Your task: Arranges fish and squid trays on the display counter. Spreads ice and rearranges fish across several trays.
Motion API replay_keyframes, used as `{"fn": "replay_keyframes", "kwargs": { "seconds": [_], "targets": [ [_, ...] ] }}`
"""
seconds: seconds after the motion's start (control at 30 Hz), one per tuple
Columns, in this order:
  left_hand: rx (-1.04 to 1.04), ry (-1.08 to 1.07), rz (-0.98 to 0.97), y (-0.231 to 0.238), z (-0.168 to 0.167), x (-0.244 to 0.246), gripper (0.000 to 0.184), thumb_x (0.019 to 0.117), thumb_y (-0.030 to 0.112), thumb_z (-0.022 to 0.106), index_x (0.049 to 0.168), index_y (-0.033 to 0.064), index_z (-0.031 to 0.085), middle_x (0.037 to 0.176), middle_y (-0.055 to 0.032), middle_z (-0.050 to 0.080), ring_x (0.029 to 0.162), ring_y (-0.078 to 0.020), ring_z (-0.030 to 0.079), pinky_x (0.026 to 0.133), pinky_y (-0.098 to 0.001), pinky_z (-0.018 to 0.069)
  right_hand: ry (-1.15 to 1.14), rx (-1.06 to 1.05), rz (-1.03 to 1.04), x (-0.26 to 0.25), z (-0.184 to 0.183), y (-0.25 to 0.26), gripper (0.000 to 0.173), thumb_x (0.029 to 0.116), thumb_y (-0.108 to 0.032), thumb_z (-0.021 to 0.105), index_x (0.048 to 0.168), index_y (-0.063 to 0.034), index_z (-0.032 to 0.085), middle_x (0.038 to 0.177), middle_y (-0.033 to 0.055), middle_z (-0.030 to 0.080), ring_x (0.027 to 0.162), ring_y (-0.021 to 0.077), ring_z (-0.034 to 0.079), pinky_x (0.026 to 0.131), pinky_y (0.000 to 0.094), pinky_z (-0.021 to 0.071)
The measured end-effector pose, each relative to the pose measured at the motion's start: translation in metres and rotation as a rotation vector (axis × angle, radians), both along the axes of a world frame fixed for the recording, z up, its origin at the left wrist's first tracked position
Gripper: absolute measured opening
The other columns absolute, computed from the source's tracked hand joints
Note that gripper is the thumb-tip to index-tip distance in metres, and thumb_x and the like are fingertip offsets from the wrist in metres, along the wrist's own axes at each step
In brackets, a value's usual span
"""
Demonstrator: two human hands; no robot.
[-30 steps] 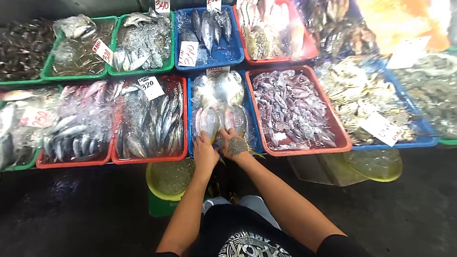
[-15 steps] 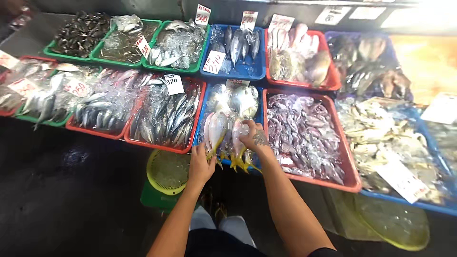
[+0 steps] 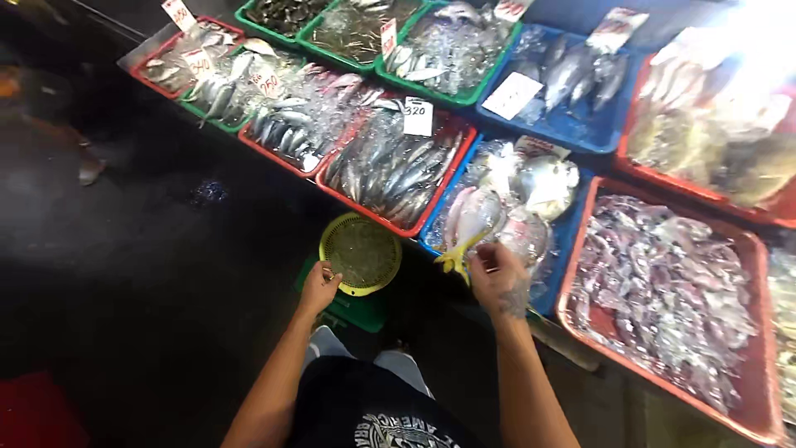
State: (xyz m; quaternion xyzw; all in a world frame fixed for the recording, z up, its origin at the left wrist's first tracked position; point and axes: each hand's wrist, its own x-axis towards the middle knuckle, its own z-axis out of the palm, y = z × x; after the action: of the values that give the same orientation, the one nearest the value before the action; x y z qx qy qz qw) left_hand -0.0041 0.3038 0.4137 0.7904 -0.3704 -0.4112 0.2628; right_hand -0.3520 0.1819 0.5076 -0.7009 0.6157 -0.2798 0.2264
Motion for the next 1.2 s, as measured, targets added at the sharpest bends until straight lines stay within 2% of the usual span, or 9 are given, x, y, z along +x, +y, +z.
{"fn": "replay_keyframes", "kwargs": {
  "seconds": [0.2, 0.3, 0.43, 0.6, 0.73, 0.87, 1.0, 1.1, 1.2],
  "targets": [
    [-0.169, 0.106, -0.059, -0.093, 0.002, 0.101, 0.056, 0.0996, 0.03, 0.067, 0.143, 0.0002, 0.048, 0.116, -0.0175, 0.069, 0.096, -0.025, 0.071, 0.087, -0.0441, 0.0606, -0.123, 0.441, 0.248, 0.135, -0.06, 0.02, 0.04, 0.0925, -0.031, 0.072, 0.124, -0.0075, 0.066, 0.107, 0.0069, 0.073, 0.092, 0.0151, 0.072, 0.084, 0.0366, 0.061],
    [-0.174, 0.165, -0.173, -0.132, -0.008, 0.16, 0.054, 0.0993, 0.028, 0.068, 0.142, 0.0009, 0.049, 0.112, -0.0166, 0.069, 0.09, -0.0238, 0.072, 0.082, -0.0421, 0.0618, -0.173, 0.581, 0.127, 0.2, -0.078, 0.032, 0.042, 0.0954, -0.03, 0.071, 0.13, -0.0075, 0.063, 0.114, 0.0098, 0.072, 0.096, 0.0177, 0.072, 0.088, 0.0394, 0.0609],
    [-0.158, 0.134, -0.323, -0.163, 0.003, 0.209, 0.054, 0.0982, 0.032, 0.067, 0.14, 0.0011, 0.051, 0.11, -0.0132, 0.07, 0.089, -0.0209, 0.071, 0.084, -0.0406, 0.0606, -0.342, 0.747, -0.115, 0.261, -0.07, 0.041, 0.042, 0.0971, -0.03, 0.07, 0.129, -0.0037, 0.061, 0.102, 0.0135, 0.071, 0.083, 0.0228, 0.071, 0.077, 0.0429, 0.0613],
    [-0.221, 0.12, -0.392, -0.197, 0.015, 0.227, 0.05, 0.0973, 0.03, 0.069, 0.137, 0.0021, 0.053, 0.103, -0.0118, 0.071, 0.084, -0.0211, 0.07, 0.082, -0.0429, 0.0599, -0.424, 0.66, -0.234, 0.288, -0.048, 0.041, 0.041, 0.0976, -0.028, 0.069, 0.129, -0.0039, 0.06, 0.105, 0.0127, 0.072, 0.084, 0.0216, 0.072, 0.076, 0.0406, 0.0619],
    [-0.332, 0.154, -0.37, -0.2, 0.028, 0.223, 0.05, 0.0953, 0.028, 0.07, 0.135, 0.0033, 0.053, 0.103, -0.0099, 0.07, 0.08, -0.0178, 0.07, 0.078, -0.0384, 0.0611, -0.666, 0.645, -0.27, 0.286, -0.039, 0.029, 0.032, 0.102, -0.02, 0.064, 0.128, -0.003, 0.06, 0.104, 0.0127, 0.071, 0.081, 0.0215, 0.071, 0.069, 0.0368, 0.0617],
    [-0.427, -0.105, -0.422, -0.22, 0.047, 0.256, 0.055, 0.093, 0.028, 0.072, 0.138, 0.0017, 0.054, 0.119, -0.0162, 0.065, 0.095, -0.0239, 0.069, 0.086, -0.0431, 0.0602, -0.686, 0.669, -0.227, 0.324, -0.029, -0.002, 0.03, 0.1023, -0.02, 0.064, 0.126, -0.0019, 0.059, 0.104, 0.0128, 0.07, 0.08, 0.0207, 0.071, 0.069, 0.0367, 0.0617],
    [-0.541, -0.518, -0.554, -0.312, 0.077, 0.295, 0.063, 0.0855, 0.028, 0.079, 0.141, 0.0083, 0.058, 0.137, -0.0238, 0.057, 0.128, -0.0425, 0.055, 0.104, -0.0593, 0.0496, -0.686, 0.644, 0.039, 0.387, -0.013, -0.077, 0.036, 0.0995, -0.022, 0.066, 0.129, -0.0024, 0.059, 0.108, 0.0126, 0.07, 0.084, 0.0215, 0.071, 0.073, 0.0376, 0.0627],
    [-0.449, -0.591, -0.716, -0.405, 0.088, 0.321, 0.091, 0.0688, 0.038, 0.088, 0.151, 0.0237, 0.051, 0.151, -0.0294, 0.044, 0.137, -0.0527, 0.043, 0.105, -0.0699, 0.0421, -0.568, 0.508, 0.089, 0.431, -0.019, -0.147, 0.038, 0.0967, -0.025, 0.069, 0.125, -0.0014, 0.062, 0.106, 0.0106, 0.07, 0.083, 0.0169, 0.07, 0.074, 0.0347, 0.061],
    [-0.266, -0.647, -0.925, -0.467, 0.095, 0.34, 0.097, 0.0669, 0.058, 0.088, 0.151, 0.0279, 0.051, 0.143, -0.0311, 0.05, 0.132, -0.054, 0.047, 0.097, -0.0729, 0.045, -0.322, 0.388, -0.097, 0.465, -0.017, -0.205, 0.048, 0.0936, -0.031, 0.074, 0.131, -0.0028, 0.062, 0.122, 0.0172, 0.067, 0.105, 0.0252, 0.068, 0.093, 0.0451, 0.0575]
  ]
}}
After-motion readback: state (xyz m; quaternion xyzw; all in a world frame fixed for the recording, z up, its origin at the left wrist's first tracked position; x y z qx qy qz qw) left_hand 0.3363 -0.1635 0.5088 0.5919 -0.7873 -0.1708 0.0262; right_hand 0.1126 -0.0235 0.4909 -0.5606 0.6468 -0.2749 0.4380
